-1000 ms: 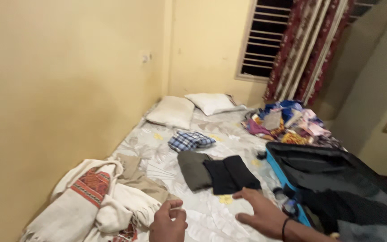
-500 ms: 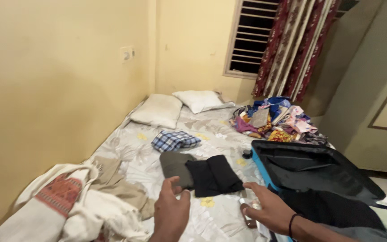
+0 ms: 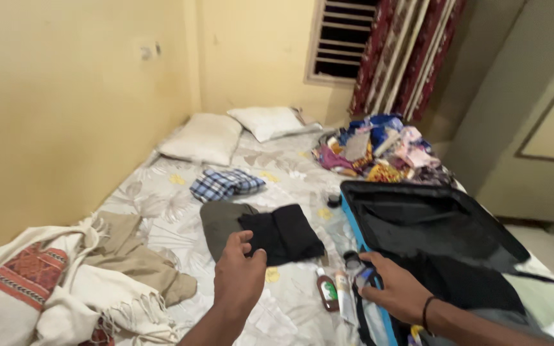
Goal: The person folds several garments on a bed and places them into an open suitcase. They handle grey, black, and beige pants, folding each item by hand and arranging them inside the suitcase.
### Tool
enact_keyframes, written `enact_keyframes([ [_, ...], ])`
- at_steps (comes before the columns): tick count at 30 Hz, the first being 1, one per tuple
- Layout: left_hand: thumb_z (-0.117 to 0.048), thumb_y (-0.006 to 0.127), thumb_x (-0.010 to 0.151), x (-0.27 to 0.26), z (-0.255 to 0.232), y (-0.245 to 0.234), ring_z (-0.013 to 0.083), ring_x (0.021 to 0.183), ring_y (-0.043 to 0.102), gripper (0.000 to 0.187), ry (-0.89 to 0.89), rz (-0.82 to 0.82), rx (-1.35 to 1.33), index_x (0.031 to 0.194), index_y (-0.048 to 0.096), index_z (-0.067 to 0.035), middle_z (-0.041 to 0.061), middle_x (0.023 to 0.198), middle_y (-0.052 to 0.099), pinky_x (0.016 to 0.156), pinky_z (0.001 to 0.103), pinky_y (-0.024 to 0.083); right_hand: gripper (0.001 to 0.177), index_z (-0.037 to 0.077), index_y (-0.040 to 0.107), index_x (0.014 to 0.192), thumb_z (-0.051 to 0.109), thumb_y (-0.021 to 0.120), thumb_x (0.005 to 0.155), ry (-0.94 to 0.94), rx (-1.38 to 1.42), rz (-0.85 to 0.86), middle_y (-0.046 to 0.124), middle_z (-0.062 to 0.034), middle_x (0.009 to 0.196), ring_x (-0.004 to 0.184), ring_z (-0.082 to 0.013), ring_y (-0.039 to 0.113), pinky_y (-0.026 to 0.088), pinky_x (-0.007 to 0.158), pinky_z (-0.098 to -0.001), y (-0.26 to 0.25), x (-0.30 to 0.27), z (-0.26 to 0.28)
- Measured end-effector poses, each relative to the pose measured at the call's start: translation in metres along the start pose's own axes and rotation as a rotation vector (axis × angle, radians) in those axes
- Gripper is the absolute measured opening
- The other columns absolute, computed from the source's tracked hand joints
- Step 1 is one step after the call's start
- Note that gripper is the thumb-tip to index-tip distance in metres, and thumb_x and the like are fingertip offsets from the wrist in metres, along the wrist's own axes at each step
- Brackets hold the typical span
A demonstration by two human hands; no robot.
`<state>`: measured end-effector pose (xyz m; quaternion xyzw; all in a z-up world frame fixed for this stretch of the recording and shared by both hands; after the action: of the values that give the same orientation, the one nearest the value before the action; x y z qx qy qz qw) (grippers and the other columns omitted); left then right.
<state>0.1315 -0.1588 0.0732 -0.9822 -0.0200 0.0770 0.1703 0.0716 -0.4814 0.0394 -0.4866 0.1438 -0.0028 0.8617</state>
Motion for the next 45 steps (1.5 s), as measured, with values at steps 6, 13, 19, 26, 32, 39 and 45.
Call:
enact_keyframes([
  [6,-0.023,0.066,0.087,0.014,-0.007,0.017,0.0256,0.118,0.068,0.051,0.062,0.037,0.016,0.138,0.057,-0.019,0.009,0.136,0.065,0.1,0.039,0.052,0.077,0.017,0.041,0.149,0.037,0.073,0.082,0.062,0.005,-0.049,0.06,-0.0098,0.139,0.125,-0.0265,0.062,0.049,0.107,-0.0386,-0.001,-0.004,0.003],
  [13,-0.024,0.065,0.087,0.048,0.003,0.014,0.0252,0.111,0.071,0.051,0.086,0.151,0.043,0.137,0.057,-0.017,0.01,0.135,0.065,0.097,0.039,0.053,0.077,0.017,0.042,0.149,0.036,0.075,0.081,0.15,0.013,-0.128,0.06,-0.0112,0.141,0.126,-0.0286,0.061,0.049,0.106,-0.0391,0.011,0.011,-0.003],
  [19,-0.025,0.064,0.087,0.079,0.008,-0.022,0.0268,0.113,0.069,0.048,0.202,0.16,0.132,0.134,0.058,-0.018,0.009,0.132,0.065,0.099,0.04,0.052,0.076,0.015,0.044,0.146,0.033,0.075,0.079,0.09,0.057,-0.227,0.059,-0.0133,0.139,0.129,-0.0283,0.059,0.046,0.108,-0.0386,0.053,0.034,0.033],
  [26,-0.024,0.067,0.084,0.12,-0.001,-0.064,0.0354,0.125,0.055,0.043,0.456,0.036,0.198,0.126,0.061,-0.016,0.015,0.134,0.056,0.103,0.045,0.046,0.072,0.01,0.043,0.146,0.031,0.071,0.083,0.045,0.124,-0.241,0.064,-0.0156,0.132,0.12,-0.0277,0.064,0.048,0.102,-0.0379,0.079,0.055,0.115],
  [32,-0.023,0.067,0.084,0.135,0.036,-0.058,0.0339,0.125,0.056,0.043,0.337,0.109,0.207,0.126,0.06,-0.016,0.013,0.138,0.053,0.102,0.045,0.048,0.077,0.007,0.04,0.148,0.029,0.075,0.083,-0.01,0.19,-0.232,0.056,-0.0189,0.14,0.129,-0.0277,0.056,0.046,0.104,-0.0376,0.109,0.059,0.126],
  [39,-0.021,0.067,0.084,0.128,0.062,-0.033,0.0338,0.13,0.052,0.044,0.295,0.153,0.253,0.127,0.06,-0.015,0.013,0.141,0.052,0.106,0.044,0.044,0.072,0.012,0.046,0.146,0.033,0.074,0.084,0.177,0.033,-0.097,0.064,-0.0125,0.131,0.117,-0.0251,0.066,0.051,0.101,-0.0353,0.128,0.089,0.064],
  [45,-0.023,0.071,0.083,0.162,0.045,-0.02,0.0423,0.135,0.043,0.052,0.441,0.105,0.265,0.131,0.056,-0.011,0.024,0.146,0.043,0.108,0.046,0.04,0.074,0.009,0.046,0.145,0.033,0.076,0.082,-0.086,0.016,-0.227,0.063,-0.0154,0.13,0.11,-0.0276,0.064,0.052,0.095,-0.0387,0.101,0.15,0.075],
])
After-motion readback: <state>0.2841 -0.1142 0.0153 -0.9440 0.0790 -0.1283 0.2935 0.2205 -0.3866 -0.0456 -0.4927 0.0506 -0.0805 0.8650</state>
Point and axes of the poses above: each hand's wrist, its own x-axis towards the middle knuckle, its own y-axis out of the palm, z = x × y, the point moved 10 cm from there along x, towards the middle knuckle
